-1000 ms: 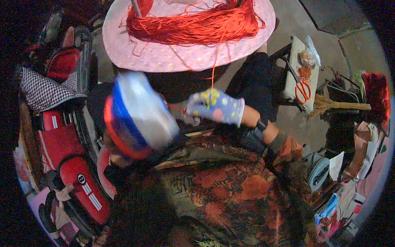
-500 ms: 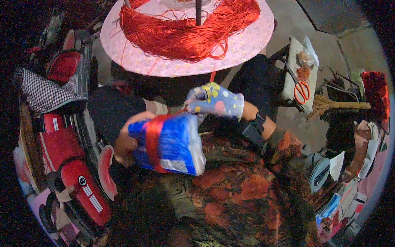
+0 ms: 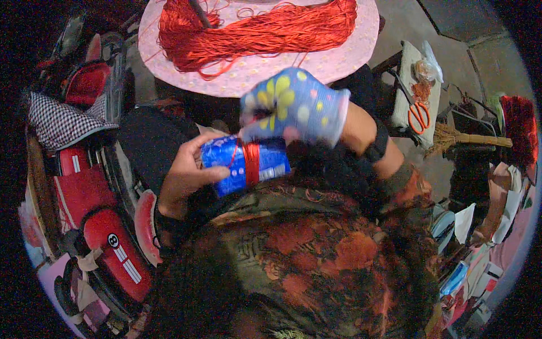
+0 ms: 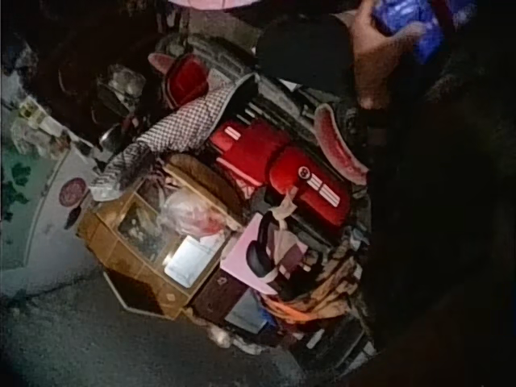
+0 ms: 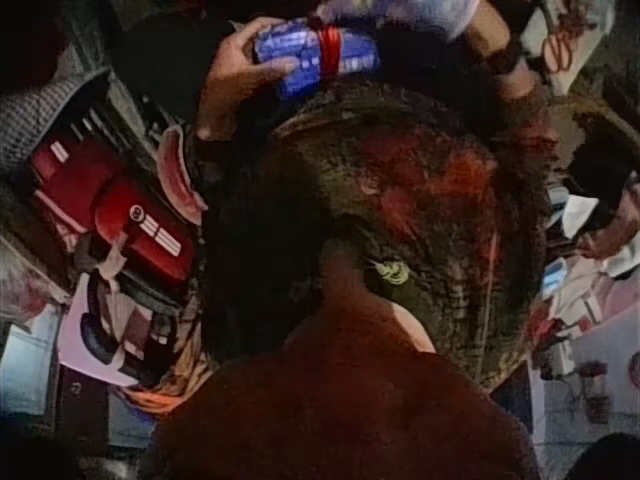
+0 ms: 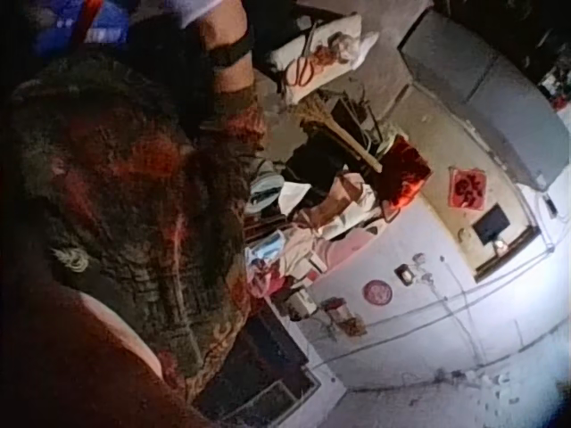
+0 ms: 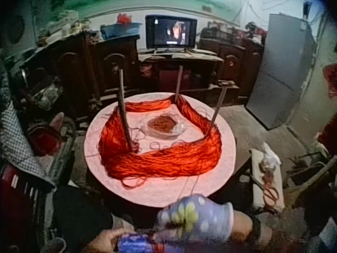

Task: The recorder winds red string from a large coil around a blue rectangular package, then cuts the string and ties it off.

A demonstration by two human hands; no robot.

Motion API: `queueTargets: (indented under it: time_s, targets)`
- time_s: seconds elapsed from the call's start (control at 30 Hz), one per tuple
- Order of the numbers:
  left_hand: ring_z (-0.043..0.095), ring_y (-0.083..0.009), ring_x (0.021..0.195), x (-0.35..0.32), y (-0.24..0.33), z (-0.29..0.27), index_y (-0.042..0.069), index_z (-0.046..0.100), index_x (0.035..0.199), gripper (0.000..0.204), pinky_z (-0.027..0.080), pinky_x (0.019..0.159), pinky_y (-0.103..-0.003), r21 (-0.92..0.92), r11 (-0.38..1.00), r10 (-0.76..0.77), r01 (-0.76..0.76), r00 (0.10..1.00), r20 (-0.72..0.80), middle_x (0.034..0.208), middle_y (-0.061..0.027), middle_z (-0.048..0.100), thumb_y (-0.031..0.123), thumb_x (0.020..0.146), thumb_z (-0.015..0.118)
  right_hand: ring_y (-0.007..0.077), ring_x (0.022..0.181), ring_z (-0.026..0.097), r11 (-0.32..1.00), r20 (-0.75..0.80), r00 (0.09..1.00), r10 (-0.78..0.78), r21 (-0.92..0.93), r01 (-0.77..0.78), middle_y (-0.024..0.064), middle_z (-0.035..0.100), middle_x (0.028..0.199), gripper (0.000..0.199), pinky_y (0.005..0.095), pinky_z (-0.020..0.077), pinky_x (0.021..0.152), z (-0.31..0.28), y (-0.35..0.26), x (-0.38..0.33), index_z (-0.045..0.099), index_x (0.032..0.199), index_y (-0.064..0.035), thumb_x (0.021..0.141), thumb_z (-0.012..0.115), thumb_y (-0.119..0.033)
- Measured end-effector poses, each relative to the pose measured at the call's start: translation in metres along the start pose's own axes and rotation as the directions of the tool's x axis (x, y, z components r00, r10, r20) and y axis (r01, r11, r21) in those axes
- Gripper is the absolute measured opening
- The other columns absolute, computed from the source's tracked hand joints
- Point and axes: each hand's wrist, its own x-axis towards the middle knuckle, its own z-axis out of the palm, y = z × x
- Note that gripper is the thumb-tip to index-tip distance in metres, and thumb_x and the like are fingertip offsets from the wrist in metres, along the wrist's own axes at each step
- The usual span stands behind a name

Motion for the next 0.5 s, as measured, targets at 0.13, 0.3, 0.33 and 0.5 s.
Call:
queueTargets:
  time_s: [0.13, 0.3, 0.33, 0.5]
  targets:
    - [0.058, -0.0109, 0.098, -0.012, 0.015, 0.0, 0.001, 0.058, 0.117, 0.059, 0.047, 0.089, -0.028, -0.08, 0.994, 0.087, -0.077, 0.987, 0.132, 0.107, -0.0029, 0.062, 0.013, 0.063, 0.079, 0.012, 0.084, 0.064, 0.898, -0.02, 0.983, 0.183, 0.411, -0.158, 0.0054, 0.07, 0.092, 0.022, 0.0289, 0.0508, 0.077, 0.023, 0.056, -0.014, 0.066, 0.098, -0.0043, 0.084, 0.069, -0.021]
    - [0.06, -0.0132, 0.096, -0.006, 0.004, 0.0, -0.001, 0.051, 0.124, 0.057, 0.046, 0.091, -0.029, -0.387, 0.897, 0.168, -0.216, 0.974, -0.153, 0.109, -0.0041, 0.061, 0.022, 0.076, 0.073, 0.0285, 0.089, 0.066, 0.931, 0.01, 0.983, 0.184, 0.318, -0.178, 0.0117, 0.069, 0.094, 0.02, 0.0346, 0.0513, 0.08, 0.06, 0.051, -0.042, 0.065, 0.103, -0.006, 0.09, 0.057, -0.018]
    - [0.06, -0.0129, 0.097, -0.003, 0.001, 0.001, -0.001, 0.051, 0.123, 0.056, 0.046, 0.091, -0.029, -0.401, 0.887, 0.165, -0.23, 0.968, -0.191, 0.109, -0.0043, 0.061, 0.022, 0.078, 0.073, 0.0272, 0.083, 0.066, 0.99, 0.072, 0.988, 0.137, -0.024, -0.136, 0.0103, 0.068, 0.091, 0.02, 0.036, 0.0515, 0.075, 0.058, 0.037, -0.04, 0.065, 0.1, -0.006, 0.088, 0.059, -0.02]
    - [0.059, -0.0087, 0.086, 0.007, -0.003, 0.001, -0.001, 0.056, 0.114, 0.045, 0.05, 0.079, -0.027, 0.06, 0.987, 0.159, -0.147, 0.936, -0.314, 0.097, -0.0046, 0.062, 0.018, 0.078, 0.076, 0.0314, 0.067, 0.067, 0.84, 0.231, 0.971, 0.066, -0.538, 0.071, 0.0124, 0.065, 0.069, 0.013, 0.0391, 0.0533, 0.06, 0.042, -0.01, -0.03, 0.066, 0.085, -0.0101, 0.075, 0.061, -0.016]
